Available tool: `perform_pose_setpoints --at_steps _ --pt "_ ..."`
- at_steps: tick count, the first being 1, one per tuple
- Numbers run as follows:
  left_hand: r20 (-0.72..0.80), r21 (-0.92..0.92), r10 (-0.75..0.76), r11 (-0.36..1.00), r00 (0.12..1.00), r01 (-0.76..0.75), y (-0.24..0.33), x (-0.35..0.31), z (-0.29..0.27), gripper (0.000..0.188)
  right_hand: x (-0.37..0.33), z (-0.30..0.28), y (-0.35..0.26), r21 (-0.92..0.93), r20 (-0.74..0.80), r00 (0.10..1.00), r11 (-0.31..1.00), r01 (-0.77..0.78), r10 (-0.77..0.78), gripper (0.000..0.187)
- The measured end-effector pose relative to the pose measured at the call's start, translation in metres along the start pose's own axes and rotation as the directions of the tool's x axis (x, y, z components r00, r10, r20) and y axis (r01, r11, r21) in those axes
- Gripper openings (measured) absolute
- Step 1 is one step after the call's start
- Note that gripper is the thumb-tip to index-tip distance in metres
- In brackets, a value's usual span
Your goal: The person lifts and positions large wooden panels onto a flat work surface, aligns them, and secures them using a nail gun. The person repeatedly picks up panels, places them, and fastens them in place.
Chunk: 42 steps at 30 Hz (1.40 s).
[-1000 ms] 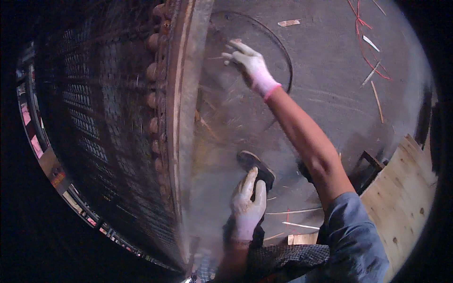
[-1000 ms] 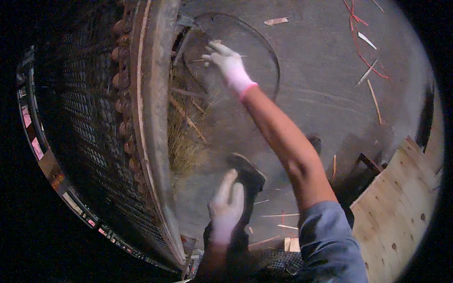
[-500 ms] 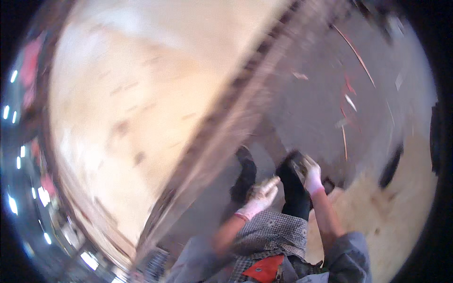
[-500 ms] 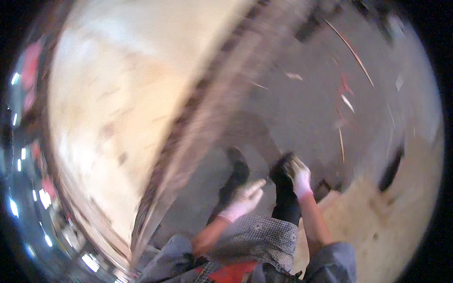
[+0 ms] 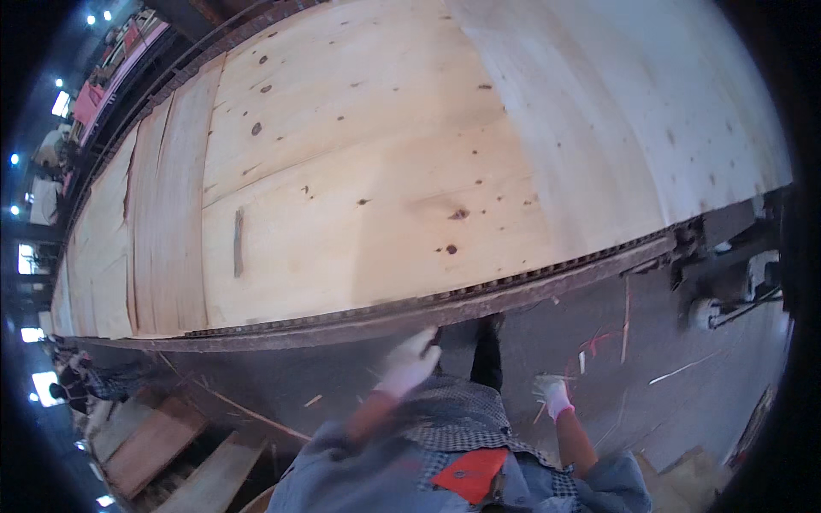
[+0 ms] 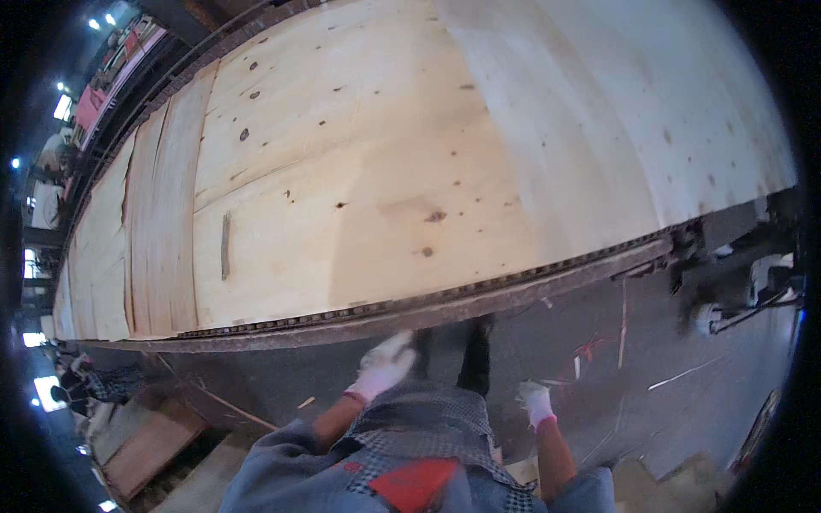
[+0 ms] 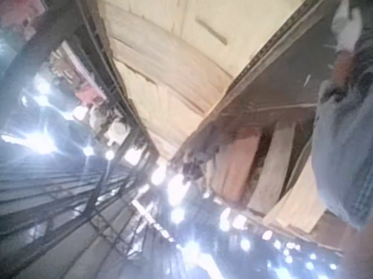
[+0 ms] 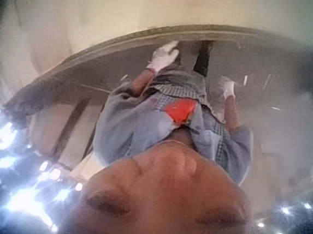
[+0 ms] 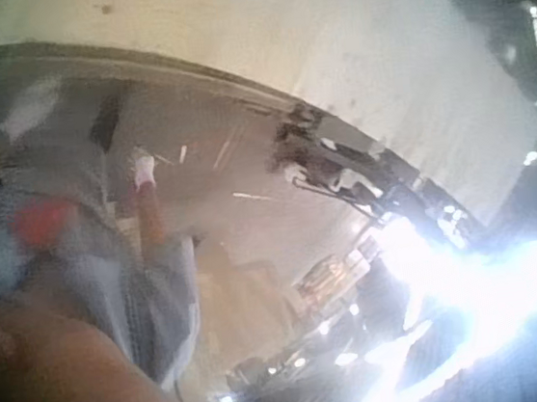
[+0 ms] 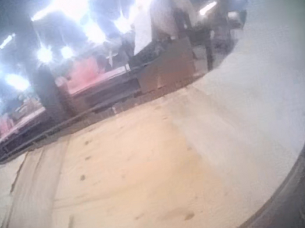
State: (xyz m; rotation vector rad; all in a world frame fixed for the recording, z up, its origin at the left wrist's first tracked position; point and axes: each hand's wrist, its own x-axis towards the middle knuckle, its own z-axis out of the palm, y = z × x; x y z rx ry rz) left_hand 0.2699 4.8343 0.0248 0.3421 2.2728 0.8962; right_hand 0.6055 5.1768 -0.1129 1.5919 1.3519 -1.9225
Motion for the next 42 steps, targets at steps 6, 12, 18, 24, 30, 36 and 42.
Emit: perform_pose_setpoints --at_steps 6,12,18,24,30,36,42 --pt "-0.380 -0.118 -0.217 0.976 0.899 0.185 -0.035 -0.040 -0.024 0.058 0.049 0.030 -0.100 -0.281 0.079 0.997 0.959 0.028 -0.006 0.031" --pt "-0.428 -0.436 -0.549 0.821 0.718 0.368 -0.012 -0.144 -0.049 0.071 -0.053 0.207 -0.248 -0.548 0.447 0.894 0.782 0.296 -0.025 0.038" --pt "-0.291 -0.618 -0.760 0.613 0.581 0.492 -0.097 -0.151 -0.033 0.070 -0.066 0.424 -0.287 -0.507 0.712 0.690 0.586 0.632 -0.129 0.052" --pt "-0.313 -0.638 -0.654 0.682 0.689 0.358 -0.198 -0.170 -0.087 0.071 -0.091 0.720 -0.276 -0.468 0.793 0.440 0.042 0.883 -0.420 0.064" --pt "-0.249 -0.619 -0.835 0.527 0.491 0.582 -0.312 -0.243 -0.176 0.056 0.045 0.914 -0.275 -0.710 0.702 0.478 -0.462 0.531 -0.528 0.079" --pt "-0.220 -0.743 -0.953 0.301 0.206 0.598 -0.359 -0.308 -0.167 0.054 0.068 0.928 -0.287 -0.667 0.716 0.427 -0.361 0.652 -0.552 0.043" --pt "-0.176 -0.741 -0.937 0.328 0.302 0.586 -0.327 -0.327 -0.143 0.058 0.061 0.911 -0.301 -0.477 0.735 0.659 0.567 0.672 -0.163 0.040"
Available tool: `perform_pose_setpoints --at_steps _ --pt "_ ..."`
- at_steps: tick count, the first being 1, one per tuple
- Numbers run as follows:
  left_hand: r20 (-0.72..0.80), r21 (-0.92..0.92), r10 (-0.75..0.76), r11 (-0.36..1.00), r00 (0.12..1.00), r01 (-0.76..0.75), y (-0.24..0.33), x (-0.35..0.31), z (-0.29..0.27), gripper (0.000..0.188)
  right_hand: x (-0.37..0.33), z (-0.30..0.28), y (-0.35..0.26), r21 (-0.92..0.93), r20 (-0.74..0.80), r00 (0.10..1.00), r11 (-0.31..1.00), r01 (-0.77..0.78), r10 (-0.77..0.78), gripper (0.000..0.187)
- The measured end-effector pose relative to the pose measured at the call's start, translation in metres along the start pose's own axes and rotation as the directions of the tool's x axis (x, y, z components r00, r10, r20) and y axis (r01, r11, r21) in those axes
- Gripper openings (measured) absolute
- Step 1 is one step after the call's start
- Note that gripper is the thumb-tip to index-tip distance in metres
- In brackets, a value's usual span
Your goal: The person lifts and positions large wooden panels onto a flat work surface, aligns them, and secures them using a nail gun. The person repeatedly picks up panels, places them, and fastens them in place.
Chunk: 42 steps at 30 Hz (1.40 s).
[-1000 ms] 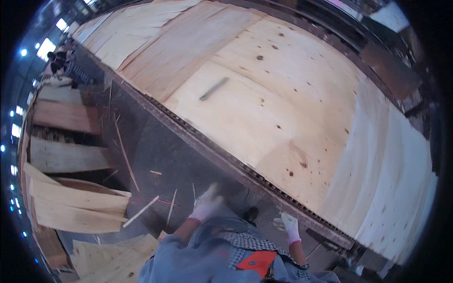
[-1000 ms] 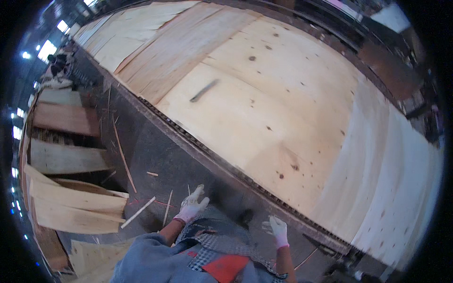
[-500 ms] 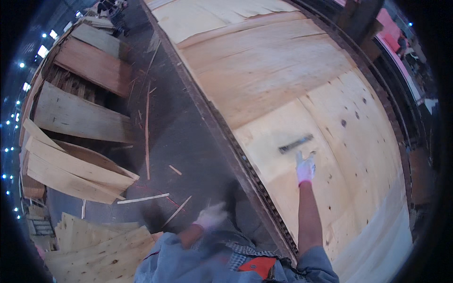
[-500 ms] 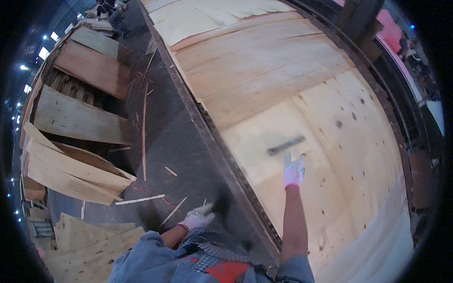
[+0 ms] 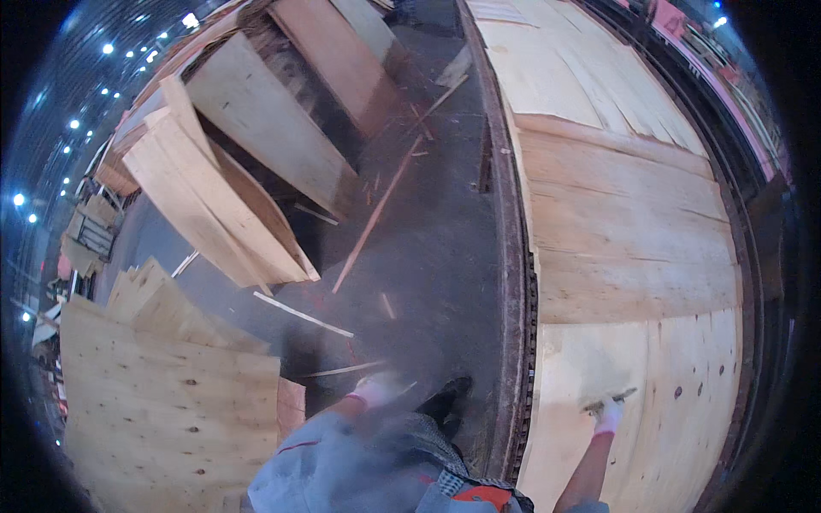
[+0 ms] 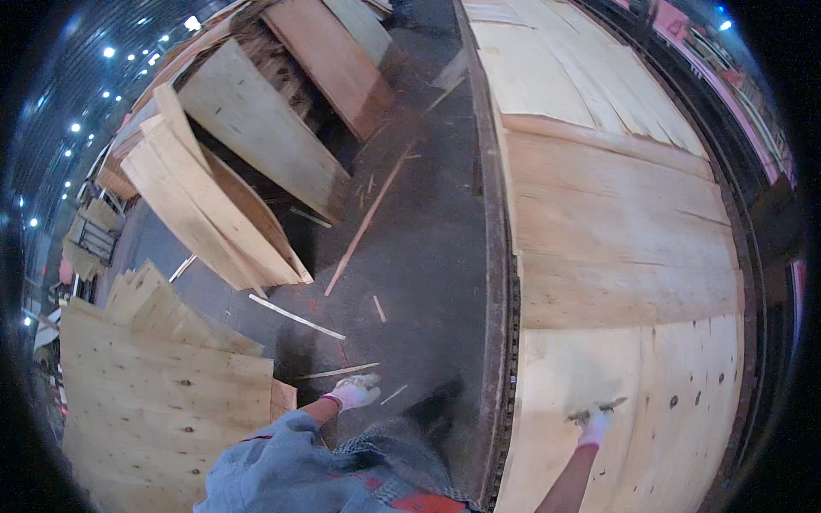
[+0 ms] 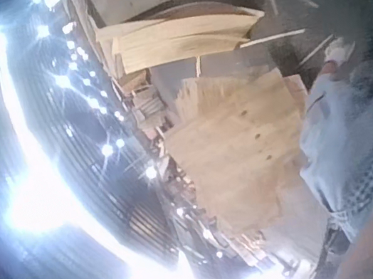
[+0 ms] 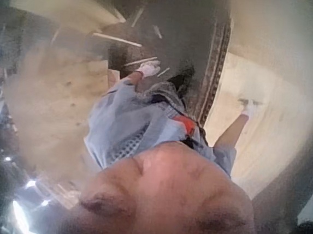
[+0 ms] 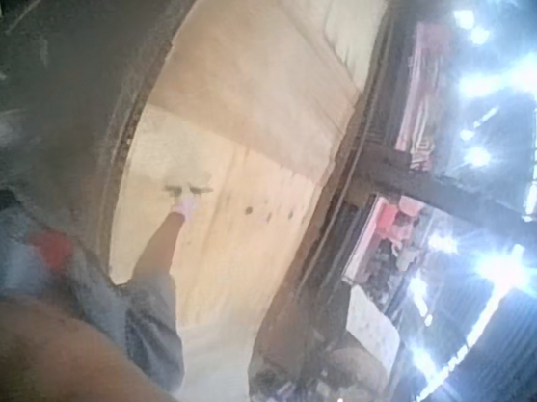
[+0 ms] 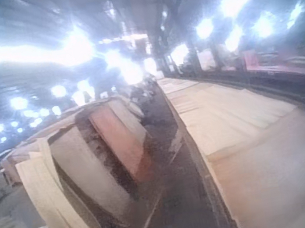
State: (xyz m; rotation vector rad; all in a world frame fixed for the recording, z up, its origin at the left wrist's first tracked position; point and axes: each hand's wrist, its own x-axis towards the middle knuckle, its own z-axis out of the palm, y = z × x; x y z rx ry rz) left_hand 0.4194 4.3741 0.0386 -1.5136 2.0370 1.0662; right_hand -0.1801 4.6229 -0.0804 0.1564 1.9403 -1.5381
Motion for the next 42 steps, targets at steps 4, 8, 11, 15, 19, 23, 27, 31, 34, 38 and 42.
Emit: perform_pose_setpoints --at_steps 4,8,11,15,19,23,27,31,34,38,42 --pt "0.081 -0.139 -0.006 0.990 0.997 0.018 0.012 -0.040 -0.003 0.059 -0.086 0.037 0.031 0.027 0.350 0.925 0.989 0.148 -0.148 0.041" --pt "-0.108 -0.668 0.180 0.715 0.978 -0.205 0.036 -0.066 0.008 0.067 -0.245 0.162 0.011 -0.107 0.706 0.708 0.989 0.100 0.005 0.043" --pt "-0.241 -0.736 0.295 0.566 0.925 -0.372 0.058 -0.076 -0.014 0.066 -0.343 0.255 -0.026 -0.338 0.853 0.515 0.841 0.423 0.084 0.036" --pt "-0.439 -0.647 0.346 0.519 0.830 -0.558 0.045 -0.078 -0.065 0.047 -0.372 0.345 0.006 -0.117 0.979 0.048 0.354 0.928 0.200 0.037" --pt "-0.648 -0.215 0.469 0.642 0.600 -0.736 -0.019 -0.065 -0.128 0.023 -0.376 0.443 0.031 0.262 0.920 -0.379 0.555 0.789 0.104 0.040" --pt "-0.676 -0.134 0.446 0.708 0.587 -0.693 -0.086 -0.045 -0.200 0.038 -0.396 0.561 0.046 0.283 0.889 -0.431 0.559 0.779 0.151 0.034" --pt "-0.731 -0.255 0.299 0.713 0.613 -0.653 -0.148 -0.020 -0.299 0.075 -0.458 0.662 -0.074 0.110 0.868 -0.355 0.565 0.818 0.346 0.027" --pt "-0.843 -0.482 -0.125 -0.259 0.523 -0.837 -0.209 0.050 -0.371 0.086 -0.437 0.764 -0.111 -0.525 0.826 0.064 0.723 0.448 0.560 0.034" --pt "-0.853 -0.505 -0.158 0.489 0.497 -0.711 -0.257 0.116 -0.451 0.070 -0.370 0.817 -0.127 -0.559 0.829 0.138 0.801 0.217 0.541 0.052" --pt "-0.810 -0.584 -0.403 0.474 0.427 -0.659 -0.350 0.222 -0.542 0.071 -0.294 0.887 -0.103 -0.461 0.881 0.192 0.875 0.149 0.431 0.048" --pt "-0.766 -0.601 -0.564 0.460 0.307 -0.654 -0.414 0.277 -0.655 0.078 -0.247 0.945 -0.109 -0.386 0.921 0.259 0.782 0.489 0.292 0.052"
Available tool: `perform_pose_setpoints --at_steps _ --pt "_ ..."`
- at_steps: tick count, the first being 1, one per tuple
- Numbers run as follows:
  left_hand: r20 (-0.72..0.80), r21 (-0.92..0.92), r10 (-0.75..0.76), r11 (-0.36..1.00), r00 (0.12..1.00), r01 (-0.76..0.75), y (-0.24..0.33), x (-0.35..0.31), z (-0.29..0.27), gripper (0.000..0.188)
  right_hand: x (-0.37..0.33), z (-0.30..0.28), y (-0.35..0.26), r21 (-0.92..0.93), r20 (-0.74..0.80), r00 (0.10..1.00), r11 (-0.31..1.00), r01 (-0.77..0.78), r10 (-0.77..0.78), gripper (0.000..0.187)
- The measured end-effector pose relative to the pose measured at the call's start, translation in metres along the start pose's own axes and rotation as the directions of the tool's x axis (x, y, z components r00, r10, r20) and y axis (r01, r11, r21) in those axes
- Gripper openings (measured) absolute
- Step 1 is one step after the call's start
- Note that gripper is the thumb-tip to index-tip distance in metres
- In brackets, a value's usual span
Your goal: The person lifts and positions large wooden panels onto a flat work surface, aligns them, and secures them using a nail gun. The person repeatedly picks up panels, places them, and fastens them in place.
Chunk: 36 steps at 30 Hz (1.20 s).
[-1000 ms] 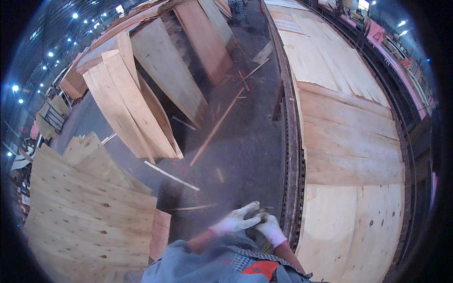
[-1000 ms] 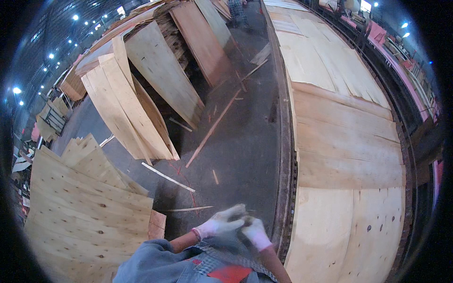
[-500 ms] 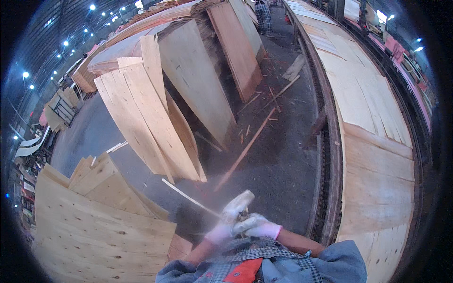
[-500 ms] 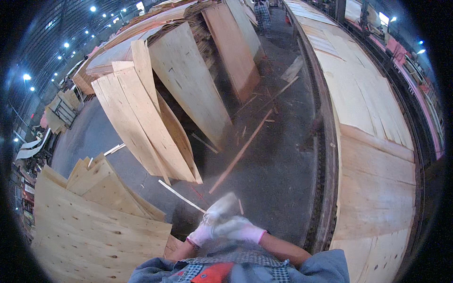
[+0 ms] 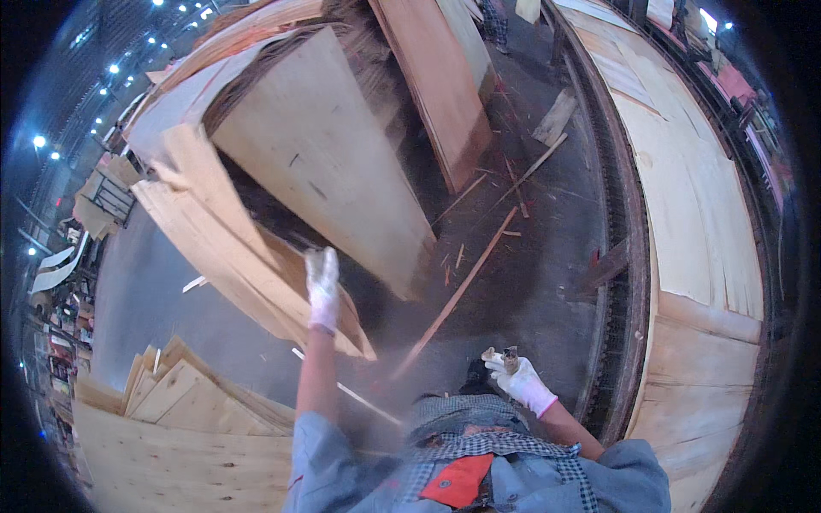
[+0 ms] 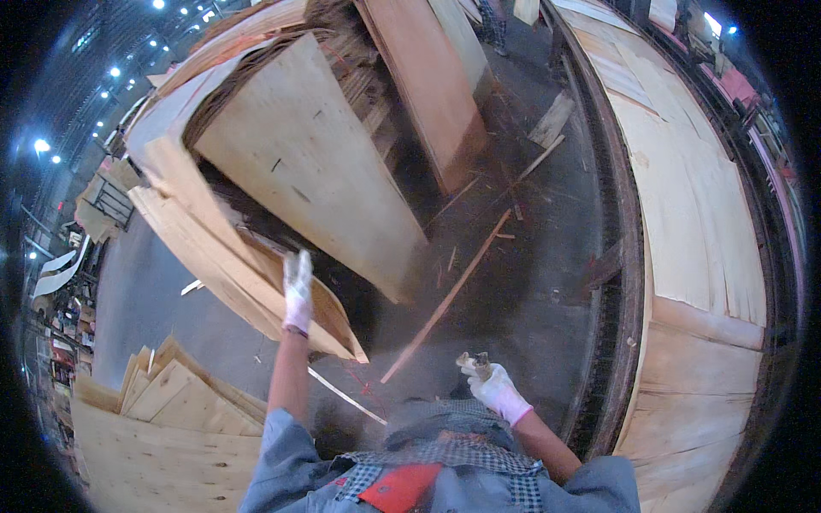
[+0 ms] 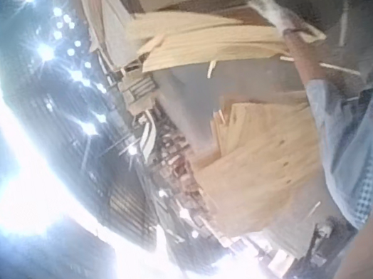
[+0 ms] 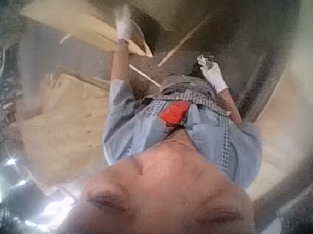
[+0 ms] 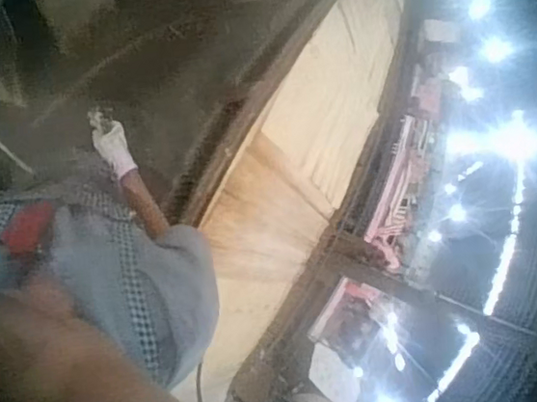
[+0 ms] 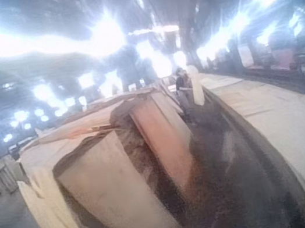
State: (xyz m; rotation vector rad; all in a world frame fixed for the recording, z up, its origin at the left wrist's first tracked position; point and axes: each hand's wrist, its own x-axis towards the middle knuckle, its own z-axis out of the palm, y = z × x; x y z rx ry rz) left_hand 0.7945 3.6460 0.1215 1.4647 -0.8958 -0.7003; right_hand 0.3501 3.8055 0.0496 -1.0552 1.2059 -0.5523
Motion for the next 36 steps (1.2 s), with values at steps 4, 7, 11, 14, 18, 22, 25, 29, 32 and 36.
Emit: perform_pose_setpoints --at_steps 4,7,11,14,18,22,25,29,32,36 --pt "-0.133 -0.034 -0.093 0.995 0.987 0.089 -0.033 0.128 -0.011 0.089 0.028 -0.024 -0.024 0.085 -0.038 0.996 0.993 -0.080 0.084 0.046" --pt "-0.144 -0.062 -0.064 0.997 0.988 0.055 -0.051 0.190 -0.021 0.084 0.042 -0.043 -0.004 0.207 -0.194 0.971 0.974 -0.097 0.138 0.038" --pt "-0.171 0.000 -0.192 0.981 0.966 0.195 -0.045 0.215 -0.024 0.074 0.037 -0.033 -0.055 0.070 -0.417 0.904 0.995 -0.076 0.098 0.033" --pt "-0.087 0.653 -0.346 0.689 0.934 0.316 -0.047 0.239 -0.039 0.070 0.048 -0.009 -0.066 0.163 -0.508 0.834 0.975 -0.152 0.215 0.033" --pt "0.288 0.804 -0.089 0.564 0.953 -0.190 -0.072 0.217 -0.024 0.071 0.093 0.041 -0.094 0.209 -0.482 0.845 0.967 -0.144 0.230 0.030" --pt "0.665 0.712 0.014 -0.311 0.746 -0.629 -0.017 0.172 0.067 0.065 0.170 0.098 -0.086 0.320 -0.434 0.900 0.928 0.190 -0.034 0.060" --pt "0.706 0.696 0.041 -0.228 0.707 -0.681 0.008 0.135 0.096 0.046 0.202 0.121 -0.169 -0.020 -0.455 0.869 0.978 0.209 -0.195 0.071" --pt "0.634 0.390 -0.031 0.875 0.773 -0.285 0.011 0.088 0.139 0.044 0.237 0.119 -0.174 -0.555 -0.466 0.718 0.802 0.218 -0.517 0.077" --pt "0.775 0.359 0.179 0.664 0.606 -0.656 0.087 0.052 0.172 0.034 0.258 0.094 -0.140 -0.279 -0.681 0.574 0.886 0.370 -0.455 0.087" --pt "0.857 0.144 0.130 0.869 0.499 -0.473 0.169 0.011 0.194 0.029 0.193 0.058 -0.155 -0.081 -0.853 0.401 0.844 0.530 -0.333 0.053"
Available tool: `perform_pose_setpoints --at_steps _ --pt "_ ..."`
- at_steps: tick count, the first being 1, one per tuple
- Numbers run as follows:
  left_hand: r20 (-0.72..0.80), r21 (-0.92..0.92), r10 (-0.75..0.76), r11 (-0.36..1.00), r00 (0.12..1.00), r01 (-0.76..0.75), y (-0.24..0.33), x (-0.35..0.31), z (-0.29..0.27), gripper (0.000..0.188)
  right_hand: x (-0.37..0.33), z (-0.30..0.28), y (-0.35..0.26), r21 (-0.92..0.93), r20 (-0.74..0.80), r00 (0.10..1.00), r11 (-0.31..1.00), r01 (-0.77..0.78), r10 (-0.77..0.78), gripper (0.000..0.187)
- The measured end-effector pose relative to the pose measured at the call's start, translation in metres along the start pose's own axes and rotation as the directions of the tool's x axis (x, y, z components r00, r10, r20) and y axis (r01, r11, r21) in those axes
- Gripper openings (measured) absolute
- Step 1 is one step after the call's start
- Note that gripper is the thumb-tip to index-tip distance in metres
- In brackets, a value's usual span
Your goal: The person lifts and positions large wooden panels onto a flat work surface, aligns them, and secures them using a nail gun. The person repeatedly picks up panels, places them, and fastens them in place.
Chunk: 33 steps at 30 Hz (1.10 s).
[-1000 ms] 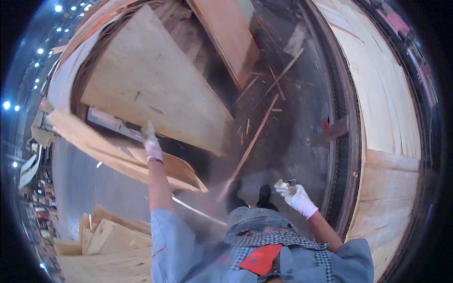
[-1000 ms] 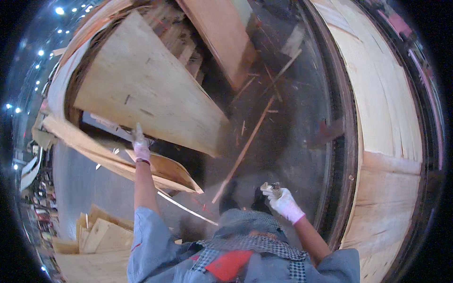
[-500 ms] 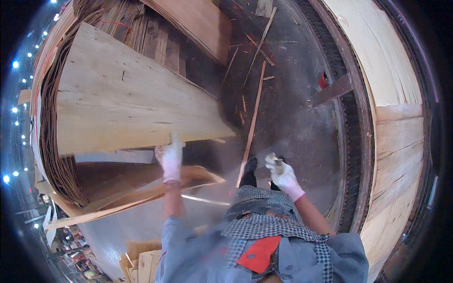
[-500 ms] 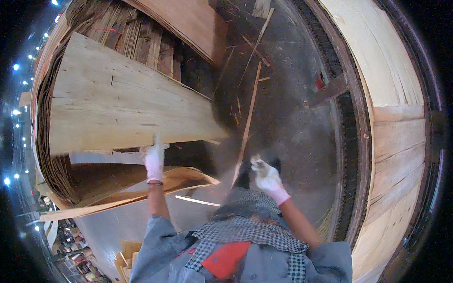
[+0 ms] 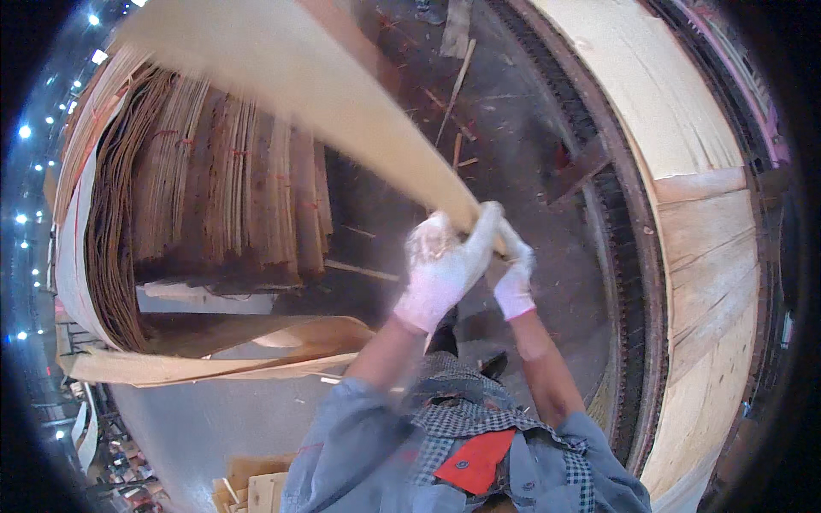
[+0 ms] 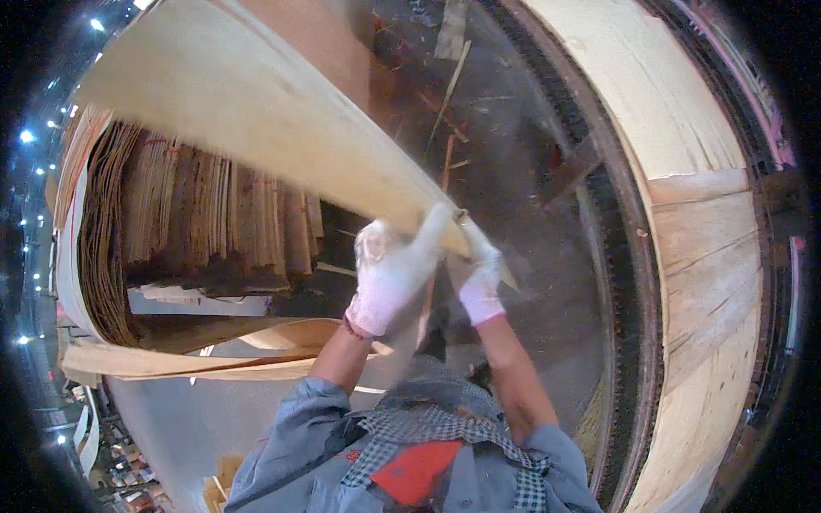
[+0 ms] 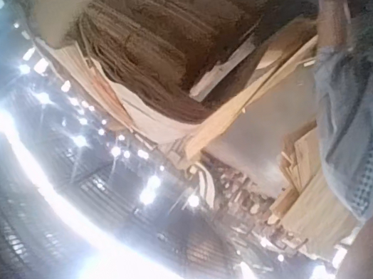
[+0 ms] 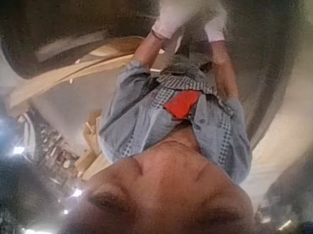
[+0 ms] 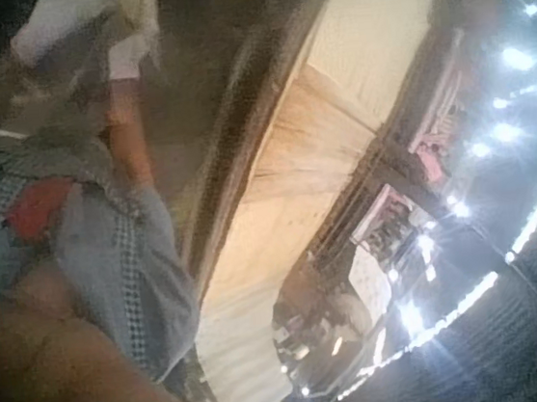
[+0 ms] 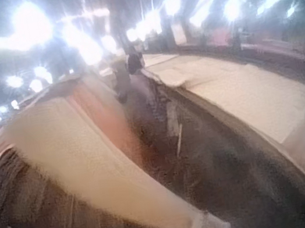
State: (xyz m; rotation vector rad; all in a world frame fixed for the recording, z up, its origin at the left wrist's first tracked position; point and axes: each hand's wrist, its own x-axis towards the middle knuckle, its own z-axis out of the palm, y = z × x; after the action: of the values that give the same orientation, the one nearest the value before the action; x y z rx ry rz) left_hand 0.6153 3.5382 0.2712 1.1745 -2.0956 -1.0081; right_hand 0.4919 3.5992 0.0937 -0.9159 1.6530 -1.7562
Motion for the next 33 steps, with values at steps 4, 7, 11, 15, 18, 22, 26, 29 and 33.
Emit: perform_pose_setpoints --at_steps 4,7,11,15,18,22,26,29,33 --pt "0.005 -0.620 -0.055 0.783 0.998 0.046 0.016 -0.022 0.024 0.058 0.005 -0.133 -0.119 -0.543 -0.154 0.985 0.826 -0.154 0.083 0.037" --pt "-0.208 -0.593 -0.214 0.804 0.954 0.051 -0.054 -0.026 0.055 0.079 -0.042 -0.237 -0.220 -0.491 -0.390 0.920 0.838 -0.236 0.031 0.041" --pt "0.006 -0.202 -0.024 0.979 1.000 0.025 -0.109 -0.014 0.114 0.076 -0.117 -0.351 -0.324 -0.344 -0.477 0.858 0.939 0.018 -0.191 0.066" --pt "0.535 -0.669 0.468 0.743 0.703 0.015 -0.006 0.001 0.198 0.057 -0.199 -0.428 -0.409 -0.624 -0.494 0.758 0.781 0.030 -0.425 0.055" --pt "0.792 -0.546 0.449 0.823 0.413 0.153 -0.025 0.037 0.201 0.039 -0.164 -0.443 -0.363 -0.375 -0.665 0.657 0.920 0.116 -0.354 0.048" --pt "0.833 -0.536 0.523 0.844 0.181 0.026 -0.001 0.053 0.233 0.034 -0.166 -0.484 -0.355 -0.354 -0.663 0.688 0.933 0.061 -0.296 0.051" --pt "0.751 -0.649 0.656 0.755 0.075 -0.099 0.002 0.056 0.278 0.035 -0.164 -0.480 -0.362 -0.429 -0.731 0.598 0.903 -0.029 -0.328 0.049" --pt "0.823 -0.532 0.525 0.577 0.217 0.620 -0.009 0.047 0.274 0.040 -0.166 -0.469 -0.365 -0.377 -0.781 0.565 0.922 -0.091 -0.264 0.052" --pt "0.743 -0.659 0.622 0.745 0.246 0.103 0.017 0.053 0.283 0.037 -0.175 -0.485 -0.372 -0.315 -0.812 0.559 0.932 -0.178 -0.168 0.065"
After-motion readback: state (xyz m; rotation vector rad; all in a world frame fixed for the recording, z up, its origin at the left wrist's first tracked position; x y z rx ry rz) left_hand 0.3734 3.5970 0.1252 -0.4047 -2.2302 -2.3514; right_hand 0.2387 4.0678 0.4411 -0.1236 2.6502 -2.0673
